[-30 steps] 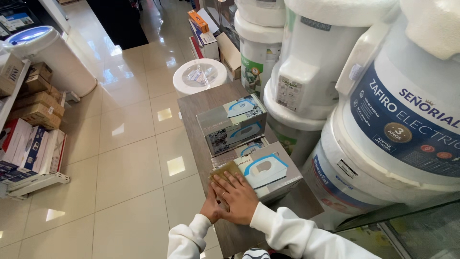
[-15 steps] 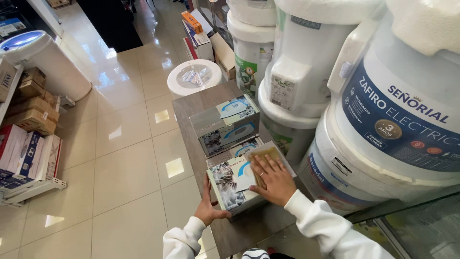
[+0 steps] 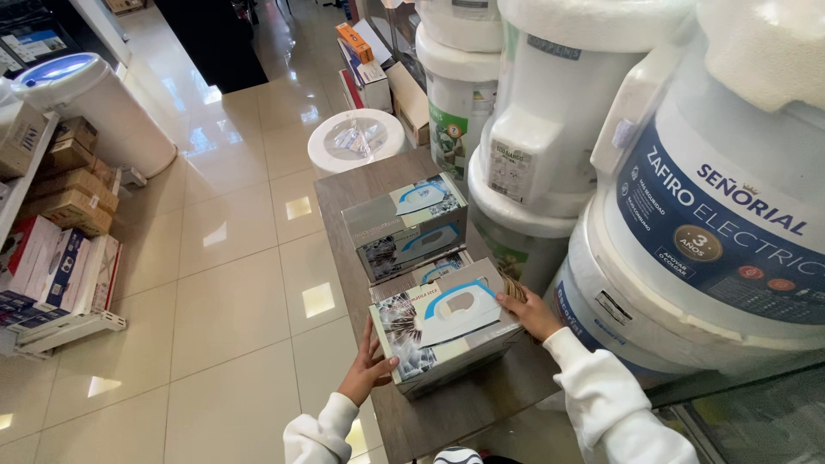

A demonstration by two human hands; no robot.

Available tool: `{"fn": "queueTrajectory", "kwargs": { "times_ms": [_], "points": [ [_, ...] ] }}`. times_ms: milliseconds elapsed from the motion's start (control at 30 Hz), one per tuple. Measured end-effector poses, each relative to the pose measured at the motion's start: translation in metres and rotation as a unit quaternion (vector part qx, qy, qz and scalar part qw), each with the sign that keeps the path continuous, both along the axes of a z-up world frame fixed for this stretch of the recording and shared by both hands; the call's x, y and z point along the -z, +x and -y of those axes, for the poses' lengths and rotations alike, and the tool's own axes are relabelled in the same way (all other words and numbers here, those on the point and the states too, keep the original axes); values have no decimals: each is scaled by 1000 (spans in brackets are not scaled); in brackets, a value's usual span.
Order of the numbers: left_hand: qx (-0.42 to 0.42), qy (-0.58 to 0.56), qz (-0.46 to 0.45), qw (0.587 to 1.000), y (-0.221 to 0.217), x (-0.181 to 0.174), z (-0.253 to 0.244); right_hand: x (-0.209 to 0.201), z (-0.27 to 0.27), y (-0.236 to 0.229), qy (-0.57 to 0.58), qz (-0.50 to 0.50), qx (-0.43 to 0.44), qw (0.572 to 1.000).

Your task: The person wipes the exterior surfaces of cardboard boxes containing irons with a cloth, then places them onto a glass shelf in a display case.

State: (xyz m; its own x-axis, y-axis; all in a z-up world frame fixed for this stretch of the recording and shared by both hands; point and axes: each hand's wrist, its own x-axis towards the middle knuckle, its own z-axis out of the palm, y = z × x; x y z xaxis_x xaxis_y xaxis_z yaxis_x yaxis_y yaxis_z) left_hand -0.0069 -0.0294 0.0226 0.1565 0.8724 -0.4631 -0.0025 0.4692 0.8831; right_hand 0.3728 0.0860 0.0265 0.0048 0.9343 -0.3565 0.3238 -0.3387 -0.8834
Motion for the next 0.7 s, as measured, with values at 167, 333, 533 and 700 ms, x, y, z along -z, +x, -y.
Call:
{"fn": "queueTrajectory", "kwargs": {
  "times_ms": [167,333,533,700],
  "points": [
    [-41,10,-11,999,5,0,-1,44,-9,15,-64,-177,11,982],
    [25,202,-339,918,29,-37,-19,48,12,13,-182,-291,64,937],
    [265,168,-534,785,103,-112,-49,-28,55,-4,-205,-278,78,935],
    [304,200,-546,754,142,-95,-86,-40,72,-10,-145,-311,81,936]
  ]
}}
